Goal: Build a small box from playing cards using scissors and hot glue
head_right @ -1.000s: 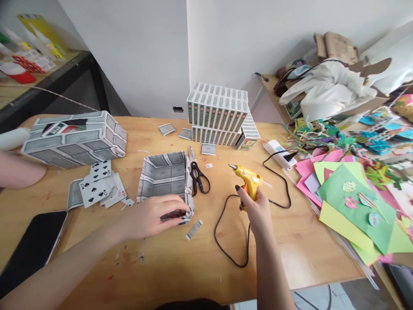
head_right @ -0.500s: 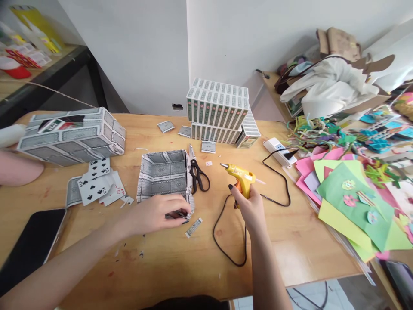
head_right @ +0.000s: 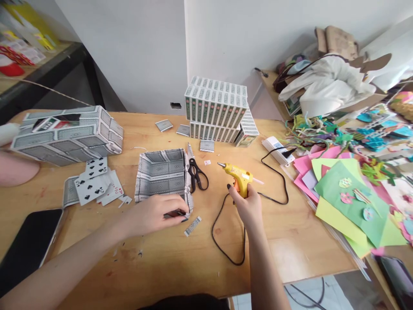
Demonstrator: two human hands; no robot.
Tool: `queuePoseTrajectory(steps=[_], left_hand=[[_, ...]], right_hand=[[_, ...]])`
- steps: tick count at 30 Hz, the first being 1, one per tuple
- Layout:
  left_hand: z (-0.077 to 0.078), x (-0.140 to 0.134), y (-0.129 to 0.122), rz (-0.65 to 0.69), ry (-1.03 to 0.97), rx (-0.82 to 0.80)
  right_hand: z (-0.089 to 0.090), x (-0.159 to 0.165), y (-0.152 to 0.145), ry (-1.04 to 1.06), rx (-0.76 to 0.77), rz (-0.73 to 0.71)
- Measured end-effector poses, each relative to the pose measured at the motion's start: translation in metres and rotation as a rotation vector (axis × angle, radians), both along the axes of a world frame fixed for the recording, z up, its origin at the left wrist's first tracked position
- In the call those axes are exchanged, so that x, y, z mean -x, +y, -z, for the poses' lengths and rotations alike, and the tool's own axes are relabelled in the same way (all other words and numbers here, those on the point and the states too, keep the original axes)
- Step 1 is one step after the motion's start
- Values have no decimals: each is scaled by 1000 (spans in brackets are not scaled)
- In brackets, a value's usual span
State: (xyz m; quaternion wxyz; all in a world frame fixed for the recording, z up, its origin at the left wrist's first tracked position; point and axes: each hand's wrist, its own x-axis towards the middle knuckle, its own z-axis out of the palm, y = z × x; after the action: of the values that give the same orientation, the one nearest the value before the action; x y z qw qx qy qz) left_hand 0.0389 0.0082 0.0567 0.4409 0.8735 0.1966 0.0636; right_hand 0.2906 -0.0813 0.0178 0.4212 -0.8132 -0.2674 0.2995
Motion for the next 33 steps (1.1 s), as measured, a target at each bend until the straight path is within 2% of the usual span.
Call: queuePoseTrajectory(steps=[8,12,17,20,24,29,33], left_hand=[[-1,2,-2,-73,-27,81],[0,3,-3,-99,-52,160],[-2,7,-4,-97,-39,215],[-3,11,-4,-89,-13,260],[-2,16,-1,-75,-12,307],[-1,22,8,-34,-41,344],[0,27,13,0,-39,360]], right_hand=[[-4,5,-1,-106,43,2],[-4,5,2,-8,13,-22],[0,7,12,194,-121,-55],[0,13,33,371,-247,-168],[-2,28,83,458,-439,-372],[9,46,142,605,-429,-599],[19,52,162,731,-383,-723]])
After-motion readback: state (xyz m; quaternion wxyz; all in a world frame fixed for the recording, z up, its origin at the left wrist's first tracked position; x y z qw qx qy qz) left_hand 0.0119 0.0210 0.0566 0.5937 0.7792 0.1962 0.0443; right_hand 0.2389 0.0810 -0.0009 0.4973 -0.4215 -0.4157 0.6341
